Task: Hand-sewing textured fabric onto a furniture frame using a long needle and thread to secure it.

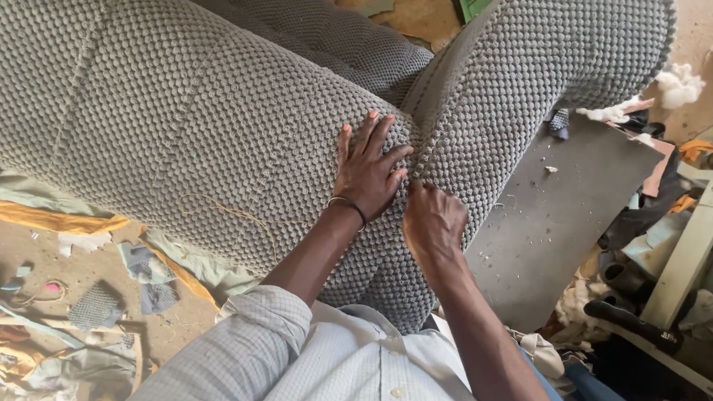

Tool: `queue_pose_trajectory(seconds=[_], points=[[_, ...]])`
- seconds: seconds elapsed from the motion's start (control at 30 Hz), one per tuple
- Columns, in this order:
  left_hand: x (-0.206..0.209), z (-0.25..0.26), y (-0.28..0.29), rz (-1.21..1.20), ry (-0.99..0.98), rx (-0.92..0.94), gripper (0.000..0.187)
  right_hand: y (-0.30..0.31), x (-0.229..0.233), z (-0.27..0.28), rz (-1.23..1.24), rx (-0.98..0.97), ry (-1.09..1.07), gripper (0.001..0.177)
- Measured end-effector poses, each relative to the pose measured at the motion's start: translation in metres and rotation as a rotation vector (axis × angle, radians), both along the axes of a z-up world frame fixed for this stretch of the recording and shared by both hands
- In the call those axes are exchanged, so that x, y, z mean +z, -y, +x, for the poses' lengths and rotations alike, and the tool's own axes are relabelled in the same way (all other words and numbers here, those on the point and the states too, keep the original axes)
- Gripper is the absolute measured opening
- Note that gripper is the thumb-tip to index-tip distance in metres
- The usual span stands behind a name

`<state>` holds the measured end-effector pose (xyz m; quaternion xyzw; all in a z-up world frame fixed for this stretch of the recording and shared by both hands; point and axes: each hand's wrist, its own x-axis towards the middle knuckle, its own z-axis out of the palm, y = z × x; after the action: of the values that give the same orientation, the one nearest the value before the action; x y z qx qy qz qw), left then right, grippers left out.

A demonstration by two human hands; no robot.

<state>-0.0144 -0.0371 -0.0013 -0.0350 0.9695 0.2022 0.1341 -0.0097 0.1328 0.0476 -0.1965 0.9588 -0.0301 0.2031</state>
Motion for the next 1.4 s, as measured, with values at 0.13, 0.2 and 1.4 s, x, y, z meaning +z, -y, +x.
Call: queue_pose_trajectory(seconds=[0.13, 0.2, 1.4], points=[[0.003, -0.001, -0.001, 0.026, -0.005, 0.015, 0.043, -0.005, 0.022, -0.004, -0.011, 0.058, -0.048, 0.018], [0.004, -0.001, -0.001, 0.019, 0.020, 0.017, 0.042, 0.000, 0.043, -0.006, 0.000, 0.054, -0.004, 0.020], [-0.023, -0.039, 0.007, 0.176, -0.020, -0.033, 0.018, -0.013, -0.038, 0.009, 0.007, 0.120, -0.008, 0.014]])
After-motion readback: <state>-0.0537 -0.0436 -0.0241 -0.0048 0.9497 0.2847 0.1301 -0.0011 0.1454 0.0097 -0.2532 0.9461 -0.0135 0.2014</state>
